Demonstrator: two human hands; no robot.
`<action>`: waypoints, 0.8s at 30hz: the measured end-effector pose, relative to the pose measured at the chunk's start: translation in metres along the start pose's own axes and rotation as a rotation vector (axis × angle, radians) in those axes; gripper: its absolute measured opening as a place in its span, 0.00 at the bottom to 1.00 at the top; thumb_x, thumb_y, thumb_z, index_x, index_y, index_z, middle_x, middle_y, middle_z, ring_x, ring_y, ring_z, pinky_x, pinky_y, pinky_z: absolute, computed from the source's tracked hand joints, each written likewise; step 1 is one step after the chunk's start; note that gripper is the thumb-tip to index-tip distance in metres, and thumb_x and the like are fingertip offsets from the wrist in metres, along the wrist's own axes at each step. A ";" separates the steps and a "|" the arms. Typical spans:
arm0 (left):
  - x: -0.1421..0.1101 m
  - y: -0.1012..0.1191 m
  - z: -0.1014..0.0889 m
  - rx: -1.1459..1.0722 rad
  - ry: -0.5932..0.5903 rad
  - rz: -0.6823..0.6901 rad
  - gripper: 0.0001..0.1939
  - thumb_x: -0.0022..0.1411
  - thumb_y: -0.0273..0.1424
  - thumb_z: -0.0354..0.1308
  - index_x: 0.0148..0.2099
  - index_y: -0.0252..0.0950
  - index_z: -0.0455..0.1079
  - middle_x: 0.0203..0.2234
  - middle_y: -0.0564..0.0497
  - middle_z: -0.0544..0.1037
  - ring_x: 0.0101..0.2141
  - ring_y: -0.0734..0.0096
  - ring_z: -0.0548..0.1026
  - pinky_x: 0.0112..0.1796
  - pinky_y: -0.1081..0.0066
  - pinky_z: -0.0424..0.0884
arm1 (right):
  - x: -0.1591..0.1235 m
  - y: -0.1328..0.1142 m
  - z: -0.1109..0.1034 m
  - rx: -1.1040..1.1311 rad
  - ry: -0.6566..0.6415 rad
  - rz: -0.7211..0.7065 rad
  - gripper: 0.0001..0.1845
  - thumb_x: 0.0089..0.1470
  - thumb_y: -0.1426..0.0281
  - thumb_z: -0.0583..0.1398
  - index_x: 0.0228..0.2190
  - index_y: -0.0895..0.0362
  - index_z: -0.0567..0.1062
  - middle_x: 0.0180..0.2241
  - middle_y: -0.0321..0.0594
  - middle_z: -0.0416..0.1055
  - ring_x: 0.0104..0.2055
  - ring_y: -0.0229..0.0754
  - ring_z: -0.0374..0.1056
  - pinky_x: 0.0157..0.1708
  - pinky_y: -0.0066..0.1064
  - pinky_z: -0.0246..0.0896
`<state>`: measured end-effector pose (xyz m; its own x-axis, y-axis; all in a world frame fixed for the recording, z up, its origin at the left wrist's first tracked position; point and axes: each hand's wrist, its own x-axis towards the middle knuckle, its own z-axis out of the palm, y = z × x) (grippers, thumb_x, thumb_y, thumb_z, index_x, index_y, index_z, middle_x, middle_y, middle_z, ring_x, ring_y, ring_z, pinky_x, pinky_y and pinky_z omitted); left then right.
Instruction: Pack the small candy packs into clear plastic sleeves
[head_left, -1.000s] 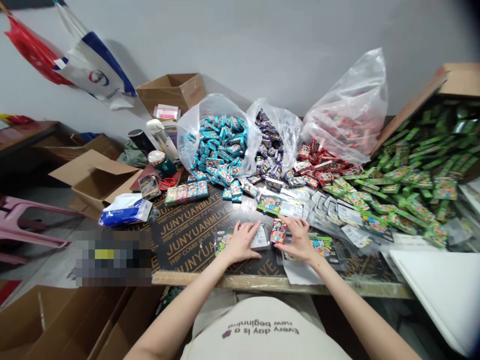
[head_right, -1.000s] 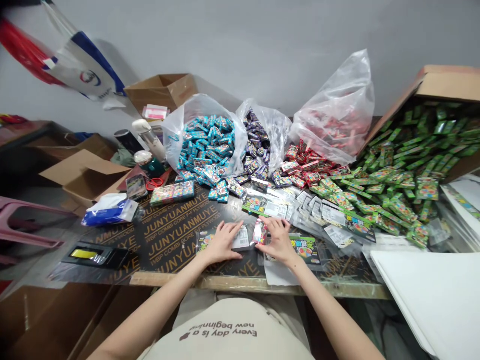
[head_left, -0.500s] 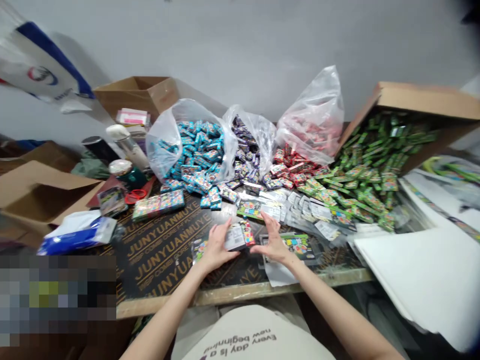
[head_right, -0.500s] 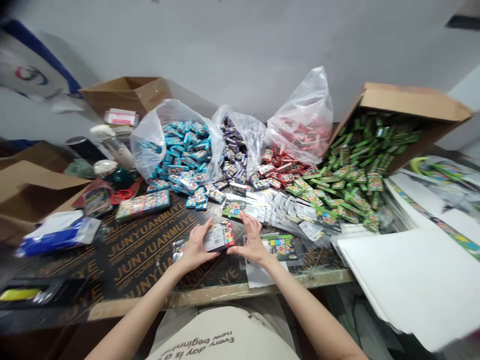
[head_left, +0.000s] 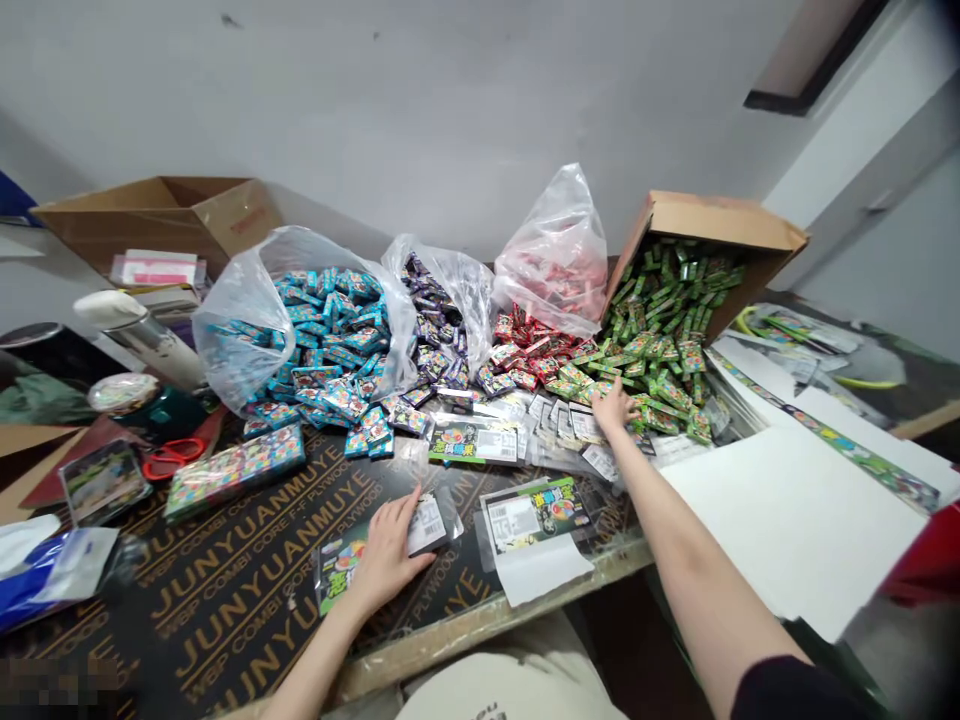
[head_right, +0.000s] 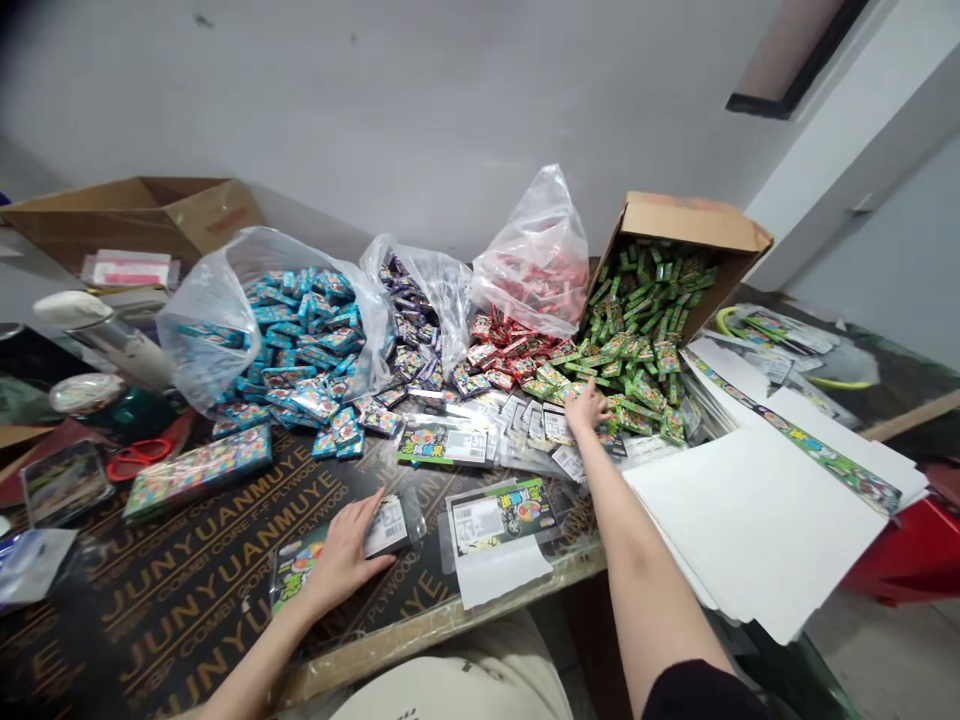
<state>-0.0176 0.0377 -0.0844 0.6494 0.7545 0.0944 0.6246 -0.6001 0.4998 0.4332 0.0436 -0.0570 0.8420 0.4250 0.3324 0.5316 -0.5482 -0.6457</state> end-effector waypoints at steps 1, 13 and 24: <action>-0.002 -0.003 0.001 0.006 0.002 0.000 0.43 0.47 0.35 0.60 0.63 0.40 0.44 0.51 0.44 0.64 0.50 0.54 0.61 0.52 0.55 0.54 | 0.011 0.005 -0.003 0.018 0.001 -0.004 0.29 0.46 0.62 0.56 0.49 0.61 0.64 0.42 0.56 0.65 0.49 0.58 0.55 0.44 0.55 0.45; 0.027 0.055 -0.015 -0.582 0.116 -0.240 0.35 0.47 0.44 0.61 0.56 0.35 0.60 0.54 0.41 0.64 0.53 0.57 0.62 0.52 0.58 0.56 | -0.121 -0.080 -0.011 0.690 -0.463 -0.165 0.28 0.48 0.58 0.57 0.49 0.57 0.65 0.26 0.35 0.64 0.26 0.38 0.61 0.29 0.32 0.61; 0.027 0.062 -0.031 -1.339 0.127 -0.575 0.12 0.42 0.35 0.64 0.21 0.29 0.71 0.15 0.53 0.70 0.17 0.80 0.63 0.23 0.77 0.59 | -0.224 -0.118 -0.053 0.656 -0.977 -0.730 0.50 0.37 0.62 0.65 0.58 0.50 0.47 0.59 0.44 0.49 0.60 0.51 0.45 0.58 0.46 0.42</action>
<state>0.0255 0.0293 -0.0236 0.3688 0.8605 -0.3515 -0.1285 0.4218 0.8976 0.1865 -0.0251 -0.0194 -0.1556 0.9425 0.2956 0.4501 0.3341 -0.8281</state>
